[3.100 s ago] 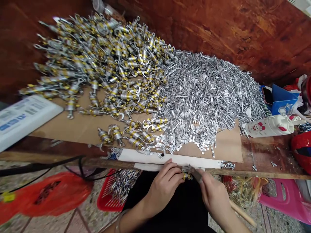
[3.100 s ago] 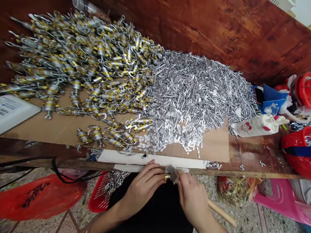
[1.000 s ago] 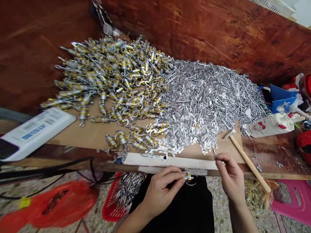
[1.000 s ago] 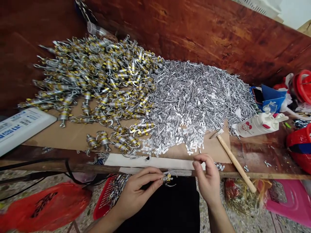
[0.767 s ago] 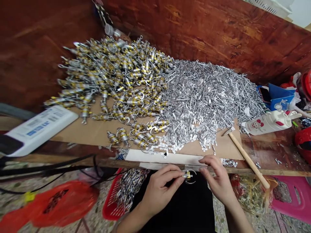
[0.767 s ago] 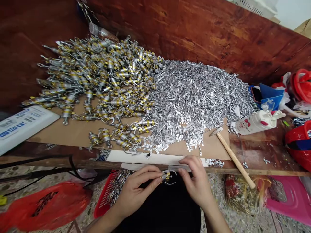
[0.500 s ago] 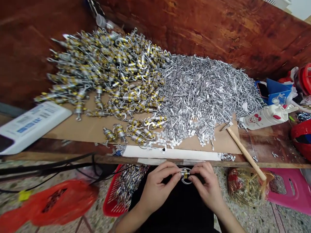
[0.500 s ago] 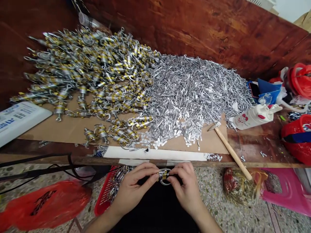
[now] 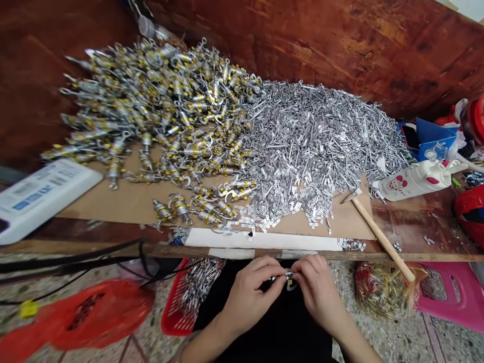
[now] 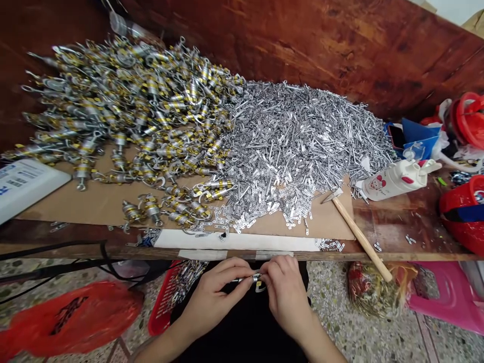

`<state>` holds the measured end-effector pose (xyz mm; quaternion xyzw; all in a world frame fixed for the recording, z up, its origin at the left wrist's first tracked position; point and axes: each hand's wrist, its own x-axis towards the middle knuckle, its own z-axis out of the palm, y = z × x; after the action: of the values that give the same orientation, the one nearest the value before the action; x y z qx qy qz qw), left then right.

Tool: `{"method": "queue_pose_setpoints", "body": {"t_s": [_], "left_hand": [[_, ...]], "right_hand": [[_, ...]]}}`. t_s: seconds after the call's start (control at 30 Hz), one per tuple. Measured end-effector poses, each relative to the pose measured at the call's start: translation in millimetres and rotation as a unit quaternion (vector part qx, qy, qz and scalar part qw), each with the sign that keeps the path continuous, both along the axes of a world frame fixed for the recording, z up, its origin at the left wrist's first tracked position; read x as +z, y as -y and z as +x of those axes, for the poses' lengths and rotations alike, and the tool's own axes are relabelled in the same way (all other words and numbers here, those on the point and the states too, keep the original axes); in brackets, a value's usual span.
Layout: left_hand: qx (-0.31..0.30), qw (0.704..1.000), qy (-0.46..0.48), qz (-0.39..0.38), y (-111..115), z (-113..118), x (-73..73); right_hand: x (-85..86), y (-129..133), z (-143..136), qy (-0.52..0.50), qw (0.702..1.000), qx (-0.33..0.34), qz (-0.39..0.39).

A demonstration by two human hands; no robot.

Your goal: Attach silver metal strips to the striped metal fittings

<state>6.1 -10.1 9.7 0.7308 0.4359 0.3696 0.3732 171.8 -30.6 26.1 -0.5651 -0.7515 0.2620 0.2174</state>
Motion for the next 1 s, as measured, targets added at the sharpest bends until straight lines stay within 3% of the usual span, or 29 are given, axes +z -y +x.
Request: {"method": "queue_pose_setpoints", "body": {"t_s": [0.17, 0.23, 0.37, 0.47, 0.57, 0.63, 0.7, 0.77, 0.87, 1.0], "left_hand": [[0.044, 0.972, -0.103, 0.205, -2.2, -0.4, -19.8], [0.046, 0.957, -0.138, 0.25, -4.9, -2.3, -28.3], [0.007, 0.943, -0.18, 0.28, -9.2, -6.5, -37.8], [0.005, 0.942, -0.2, 0.271, -9.7, -6.4, -36.0], [0.003, 0.948, -0.208, 0.241, -9.3, -4.4, -30.5], [-0.001, 0.952, -0.206, 0.227, -9.2, -3.6, -28.0], [-0.002, 0.955, -0.198, 0.221, -9.0, -3.5, -27.6], [0.0, 0.957, -0.192, 0.219, -8.9, -4.1, -28.6], [-0.006, 0.957, -0.197, 0.214, -8.7, -5.6, -30.0], [-0.014, 0.953, -0.213, 0.216, -8.6, -7.9, -29.4]], "right_hand": [[-6.2, -15.1, -3.0, 0.048, 0.995, -0.034, -0.084], [-9.1, -19.8, -7.3, 0.062, 0.992, -0.06, -0.088], [-11.2, -21.3, -13.1, 0.059, 0.99, -0.106, -0.078], [-11.9, -26.1, -3.2, 0.061, 0.988, -0.129, -0.059], [-15.3, -47.1, 19.9, 0.056, 0.986, -0.155, 0.003], [-19.2, -69.6, 33.6, 0.105, 0.978, -0.17, 0.053], [-23.1, -92.9, 38.6, 0.194, 0.97, -0.137, 0.059], [-25.3, -111.4, 34.2, 0.26, 0.965, -0.029, 0.031], [-22.3, -125.2, 21.8, 0.26, 0.954, 0.142, 0.044], [-12.6, -126.1, 22.3, 0.196, 0.963, 0.157, 0.097]]}}
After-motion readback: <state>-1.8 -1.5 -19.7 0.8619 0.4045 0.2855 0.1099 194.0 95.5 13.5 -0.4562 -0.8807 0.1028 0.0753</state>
